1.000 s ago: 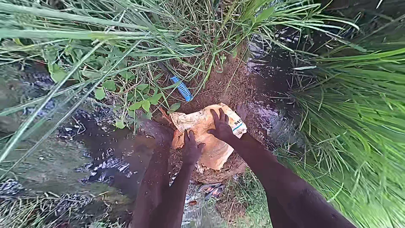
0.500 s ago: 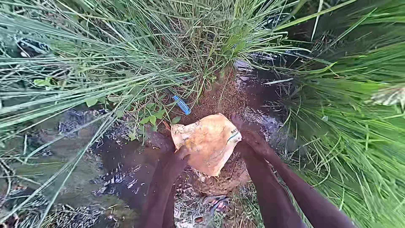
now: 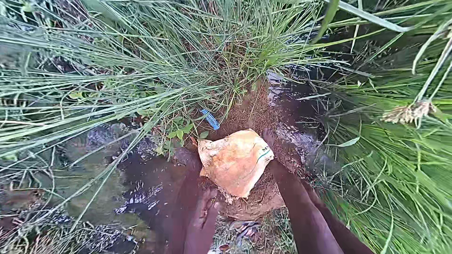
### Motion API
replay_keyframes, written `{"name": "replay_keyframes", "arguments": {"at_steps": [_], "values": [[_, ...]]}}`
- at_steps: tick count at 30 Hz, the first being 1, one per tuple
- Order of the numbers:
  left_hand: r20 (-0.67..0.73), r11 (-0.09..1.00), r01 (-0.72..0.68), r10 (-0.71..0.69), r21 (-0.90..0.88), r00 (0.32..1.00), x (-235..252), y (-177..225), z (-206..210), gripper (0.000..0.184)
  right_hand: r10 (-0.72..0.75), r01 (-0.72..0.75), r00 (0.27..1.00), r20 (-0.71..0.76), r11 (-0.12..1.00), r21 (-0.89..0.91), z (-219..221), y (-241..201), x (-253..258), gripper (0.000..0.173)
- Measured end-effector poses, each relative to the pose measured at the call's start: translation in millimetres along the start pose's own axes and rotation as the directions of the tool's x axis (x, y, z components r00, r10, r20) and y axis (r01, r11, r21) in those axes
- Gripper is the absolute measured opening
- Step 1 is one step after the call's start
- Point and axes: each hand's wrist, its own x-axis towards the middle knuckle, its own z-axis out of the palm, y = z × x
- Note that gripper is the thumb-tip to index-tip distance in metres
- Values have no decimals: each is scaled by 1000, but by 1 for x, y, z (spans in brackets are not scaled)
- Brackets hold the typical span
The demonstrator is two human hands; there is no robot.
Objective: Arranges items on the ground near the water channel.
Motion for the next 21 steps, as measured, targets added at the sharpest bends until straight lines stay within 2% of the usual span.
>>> {"name": "replay_keyframes", "arguments": {"at_steps": [2, 4, 6, 8, 10, 12, 14, 16, 18, 20, 21], "values": [[181, 983, 83, -113, 163, 977, 20, -10, 21, 54, 2, -8, 998, -67, 996, -86, -24, -39, -9, 42], [337, 914, 93, -239, 396, 911, 36, -11, 29, 57, -47, 42, 991, -127, 998, -39, -40, -57, -16, 43], [346, 902, 54, -219, 429, 913, 41, -10, 28, 56, -88, 90, 987, -133, 996, 9, -55, -93, -19, 46], [291, 947, 71, -168, 314, 942, 41, -10, 24, 56, -185, 208, 966, -178, 971, 117, -63, -131, -20, 40], [230, 967, 86, -143, 239, 963, 45, -11, 21, 55, -297, 350, 931, -211, 891, 290, -68, -177, -21, 33], [220, 960, 74, -136, 269, 966, 47, -10, 17, 55, -403, 471, 879, -254, 814, 339, -73, -231, -27, 45], [248, 956, 57, -132, 288, 960, 46, -10, 16, 54, -565, 638, 767, -305, 723, 264, -83, -284, -34, 59], [277, 950, 48, -138, 307, 951, 45, -11, 16, 54, -708, 800, 589, -391, 580, 155, -93, -345, -34, 73], [278, 950, 18, -109, 312, 955, 45, -17, 15, 53, -795, 903, 401, -454, 427, 49, -101, -406, -26, 81], [267, 952, 5, -91, 307, 959, 46, -21, 12, 54, -837, 931, 308, -453, 362, -36, -108, -451, -16, 79], [267, 953, 7, -92, 303, 959, 45, -22, 11, 54, -846, 932, 286, -450, 355, -77, -110, -464, -12, 68]]}}
